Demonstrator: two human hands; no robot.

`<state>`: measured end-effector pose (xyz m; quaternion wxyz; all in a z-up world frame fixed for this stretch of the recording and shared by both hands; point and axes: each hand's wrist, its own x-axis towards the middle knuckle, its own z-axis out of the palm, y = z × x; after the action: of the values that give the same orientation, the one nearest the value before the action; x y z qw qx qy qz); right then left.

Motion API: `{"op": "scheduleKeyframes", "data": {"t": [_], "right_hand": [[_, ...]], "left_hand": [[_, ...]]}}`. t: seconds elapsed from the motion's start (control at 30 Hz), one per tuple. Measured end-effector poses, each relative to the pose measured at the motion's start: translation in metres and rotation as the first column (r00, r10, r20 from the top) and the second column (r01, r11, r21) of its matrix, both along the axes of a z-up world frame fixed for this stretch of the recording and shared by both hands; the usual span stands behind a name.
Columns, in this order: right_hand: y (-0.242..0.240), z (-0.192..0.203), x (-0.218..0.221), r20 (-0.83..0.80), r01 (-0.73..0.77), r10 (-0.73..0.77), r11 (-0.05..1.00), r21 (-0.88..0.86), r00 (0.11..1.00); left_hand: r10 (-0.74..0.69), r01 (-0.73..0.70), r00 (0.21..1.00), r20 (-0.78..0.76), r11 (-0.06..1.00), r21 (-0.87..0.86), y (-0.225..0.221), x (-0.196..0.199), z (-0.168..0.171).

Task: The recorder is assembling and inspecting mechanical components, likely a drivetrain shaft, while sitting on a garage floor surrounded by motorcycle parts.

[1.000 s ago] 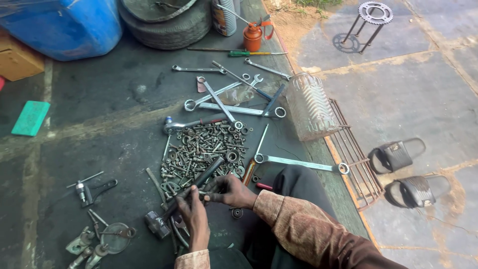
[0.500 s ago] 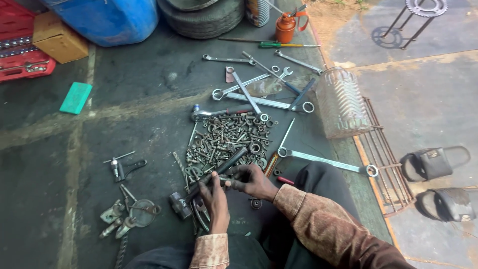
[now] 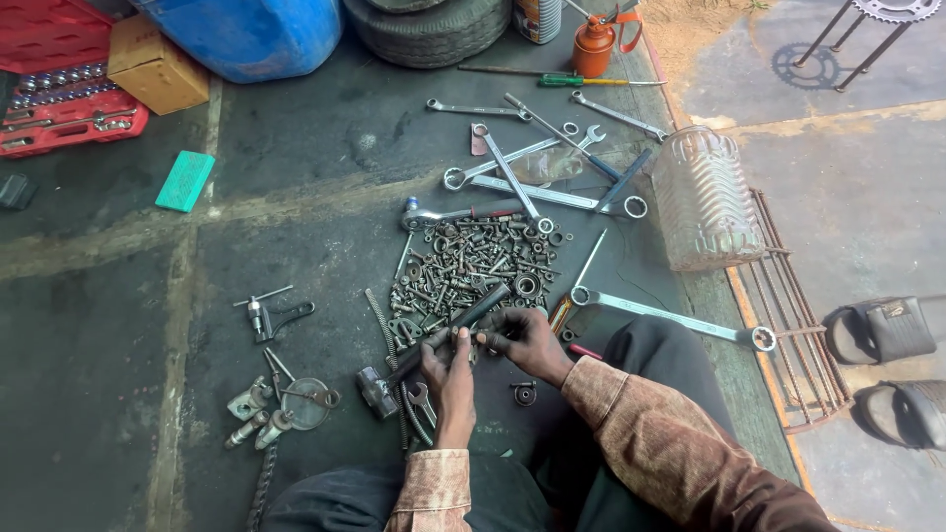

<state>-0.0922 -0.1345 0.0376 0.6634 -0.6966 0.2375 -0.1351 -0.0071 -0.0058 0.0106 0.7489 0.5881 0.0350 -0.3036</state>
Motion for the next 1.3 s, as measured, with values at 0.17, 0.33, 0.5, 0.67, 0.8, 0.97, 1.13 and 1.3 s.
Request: {"op": "scheduleKeyframes", "data": {"t": [0.17,0.33,0.5,0.67,0.8,0.97,1.13,1.3], "right_hand": [[0.000,-0.004,-0.001,0.064,-0.036,0.051,0.978,-0.207,0.997],[0.006,0.024,0.004,-0.024,0.006,-0.005,1.000,0.017,1.000],[0.001,-0.002,0.002,-0.163,-0.010,0.011,1.000,0.009,0.987],[0.002,0.006,0.002,-0.120,-0.004,0.000,1.000,-0.029,0.993],[0.001,0.009,0.003,-0.099,0.001,-0.008,0.998,-0.069,0.995],[0.003,0.019,0.004,-0.069,0.005,-0.007,0.999,-0.031,0.998],[0.002,0.011,0.004,-0.164,0.022,-0.024,1.000,-0.015,0.986],[0.000,0.005,0.002,-0.078,0.023,-0.022,1.000,0.009,0.997]], "left_hand": [[0.064,-0.064,0.998,0.027,0.998,0.022,0.001,0.000,0.010],[0.079,-0.084,0.987,0.142,0.996,0.033,0.001,0.000,0.030],[0.065,-0.068,0.990,0.128,0.997,0.020,0.001,-0.002,0.030],[0.078,-0.080,0.988,0.134,0.997,0.008,-0.001,-0.002,0.026],[0.068,-0.080,0.982,0.176,0.995,0.063,-0.001,-0.001,0.025],[0.071,-0.091,0.980,0.188,0.991,0.099,0.000,-0.003,0.029],[0.067,-0.088,0.980,0.188,0.990,0.109,0.000,-0.002,0.032],[0.041,-0.065,0.979,0.201,0.991,0.114,0.000,-0.003,0.032]]}}
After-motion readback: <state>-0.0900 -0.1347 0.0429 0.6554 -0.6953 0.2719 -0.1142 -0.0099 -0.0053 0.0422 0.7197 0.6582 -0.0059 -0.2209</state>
